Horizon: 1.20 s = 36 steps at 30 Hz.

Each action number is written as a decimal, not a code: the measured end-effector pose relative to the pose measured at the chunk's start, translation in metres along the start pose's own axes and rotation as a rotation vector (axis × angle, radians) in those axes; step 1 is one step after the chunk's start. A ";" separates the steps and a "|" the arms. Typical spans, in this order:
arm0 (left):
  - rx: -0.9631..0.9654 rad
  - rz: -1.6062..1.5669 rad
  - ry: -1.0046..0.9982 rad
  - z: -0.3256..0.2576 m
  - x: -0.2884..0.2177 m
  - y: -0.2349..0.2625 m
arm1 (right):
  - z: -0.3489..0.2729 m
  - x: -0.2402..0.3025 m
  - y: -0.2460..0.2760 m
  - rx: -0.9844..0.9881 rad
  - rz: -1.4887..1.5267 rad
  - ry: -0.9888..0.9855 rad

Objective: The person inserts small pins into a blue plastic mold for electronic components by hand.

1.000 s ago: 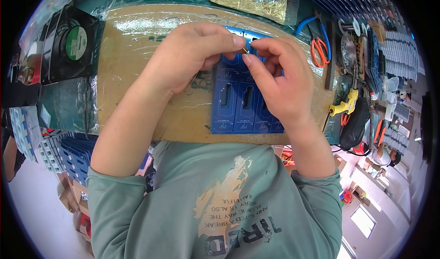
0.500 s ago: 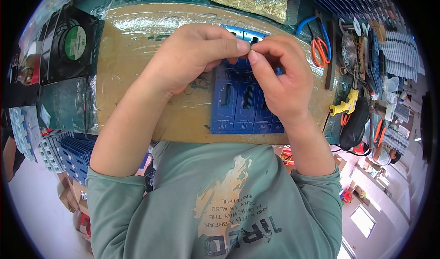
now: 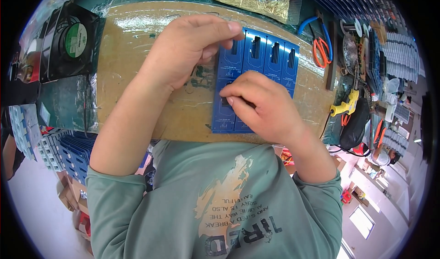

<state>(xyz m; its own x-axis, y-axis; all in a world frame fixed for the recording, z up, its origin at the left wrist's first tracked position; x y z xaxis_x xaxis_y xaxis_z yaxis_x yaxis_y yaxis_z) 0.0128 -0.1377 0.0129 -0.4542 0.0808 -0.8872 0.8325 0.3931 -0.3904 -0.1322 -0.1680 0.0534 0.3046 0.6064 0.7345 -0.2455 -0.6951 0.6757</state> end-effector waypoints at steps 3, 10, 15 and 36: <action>-0.005 0.006 -0.002 0.000 0.000 0.000 | -0.002 0.005 -0.006 0.079 -0.055 -0.022; 0.002 -0.018 0.003 0.000 0.001 0.001 | 0.001 0.007 -0.009 0.092 -0.072 -0.037; 0.005 -0.015 0.010 0.000 0.001 0.000 | 0.003 0.006 -0.009 0.078 -0.050 -0.056; 0.037 -0.058 -0.009 0.000 0.000 -0.003 | 0.008 0.004 -0.010 0.118 -0.114 -0.198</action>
<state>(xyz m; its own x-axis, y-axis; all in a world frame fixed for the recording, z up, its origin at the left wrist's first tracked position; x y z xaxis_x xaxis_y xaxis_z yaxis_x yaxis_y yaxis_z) 0.0106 -0.1389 0.0137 -0.4997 0.0508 -0.8647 0.8158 0.3631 -0.4501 -0.1213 -0.1618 0.0491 0.5009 0.6041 0.6198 -0.0937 -0.6741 0.7327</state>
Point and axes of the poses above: each hand's wrist, its own z-axis towards the middle knuckle, its own y-axis out of the back of the hand, x = y × z, the point moved 7 cm from there along z, towards the middle knuckle, and after that the axes turned 5 degrees about -y, right-handed, at the moved point
